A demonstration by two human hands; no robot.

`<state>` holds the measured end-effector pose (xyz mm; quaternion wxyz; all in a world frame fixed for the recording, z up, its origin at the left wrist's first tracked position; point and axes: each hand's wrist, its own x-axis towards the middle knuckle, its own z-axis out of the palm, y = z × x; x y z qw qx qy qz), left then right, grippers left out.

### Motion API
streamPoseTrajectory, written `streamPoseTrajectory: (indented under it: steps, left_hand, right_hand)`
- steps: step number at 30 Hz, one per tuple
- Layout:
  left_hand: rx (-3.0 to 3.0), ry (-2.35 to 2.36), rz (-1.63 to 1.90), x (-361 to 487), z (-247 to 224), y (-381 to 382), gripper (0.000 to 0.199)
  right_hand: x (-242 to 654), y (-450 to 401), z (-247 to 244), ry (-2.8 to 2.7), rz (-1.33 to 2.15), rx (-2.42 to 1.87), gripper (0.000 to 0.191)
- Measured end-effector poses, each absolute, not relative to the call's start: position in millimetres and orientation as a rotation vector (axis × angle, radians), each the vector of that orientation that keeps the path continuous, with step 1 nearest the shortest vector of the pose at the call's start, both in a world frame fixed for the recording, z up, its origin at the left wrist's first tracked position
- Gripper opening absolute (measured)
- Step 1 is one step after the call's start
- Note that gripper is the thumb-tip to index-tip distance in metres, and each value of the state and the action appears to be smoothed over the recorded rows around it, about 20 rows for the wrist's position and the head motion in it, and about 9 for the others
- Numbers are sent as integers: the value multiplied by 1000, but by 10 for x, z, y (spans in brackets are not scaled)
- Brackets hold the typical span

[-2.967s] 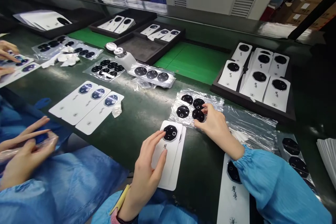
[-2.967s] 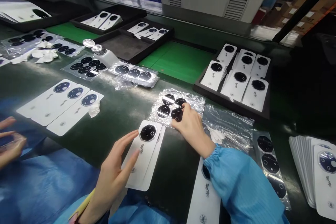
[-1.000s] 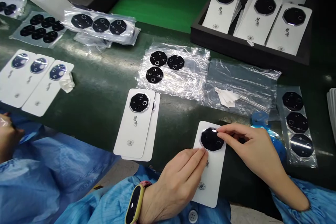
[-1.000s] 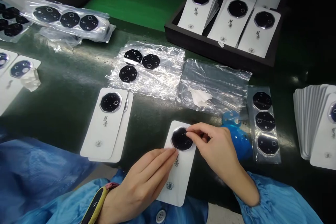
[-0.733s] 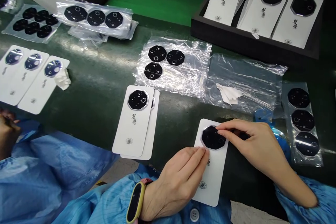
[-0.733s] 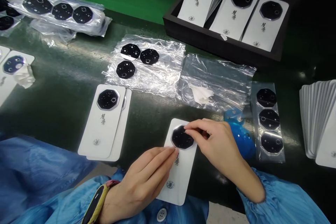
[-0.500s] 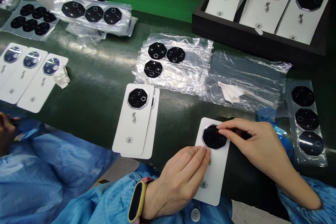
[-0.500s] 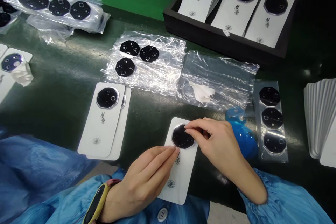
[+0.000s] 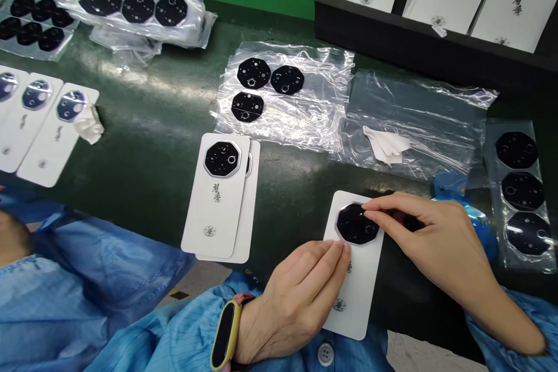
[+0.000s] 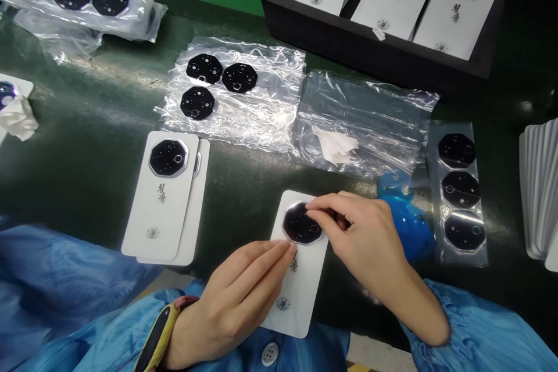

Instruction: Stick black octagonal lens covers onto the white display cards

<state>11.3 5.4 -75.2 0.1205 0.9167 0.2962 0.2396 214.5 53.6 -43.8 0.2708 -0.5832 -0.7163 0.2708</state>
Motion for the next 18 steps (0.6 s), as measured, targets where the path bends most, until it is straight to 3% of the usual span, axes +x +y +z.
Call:
streamPoseTrajectory:
  steps: [6, 18]
  left_hand:
    - [2692, 862, 704, 128, -735, 74, 24]
    - [2674, 852, 705, 110, -774, 47, 24]
  right_hand:
    - [2123, 479, -456, -1930, 660, -1580, 20]
    - [2105, 530, -397, -1722, 911, -1692, 17]
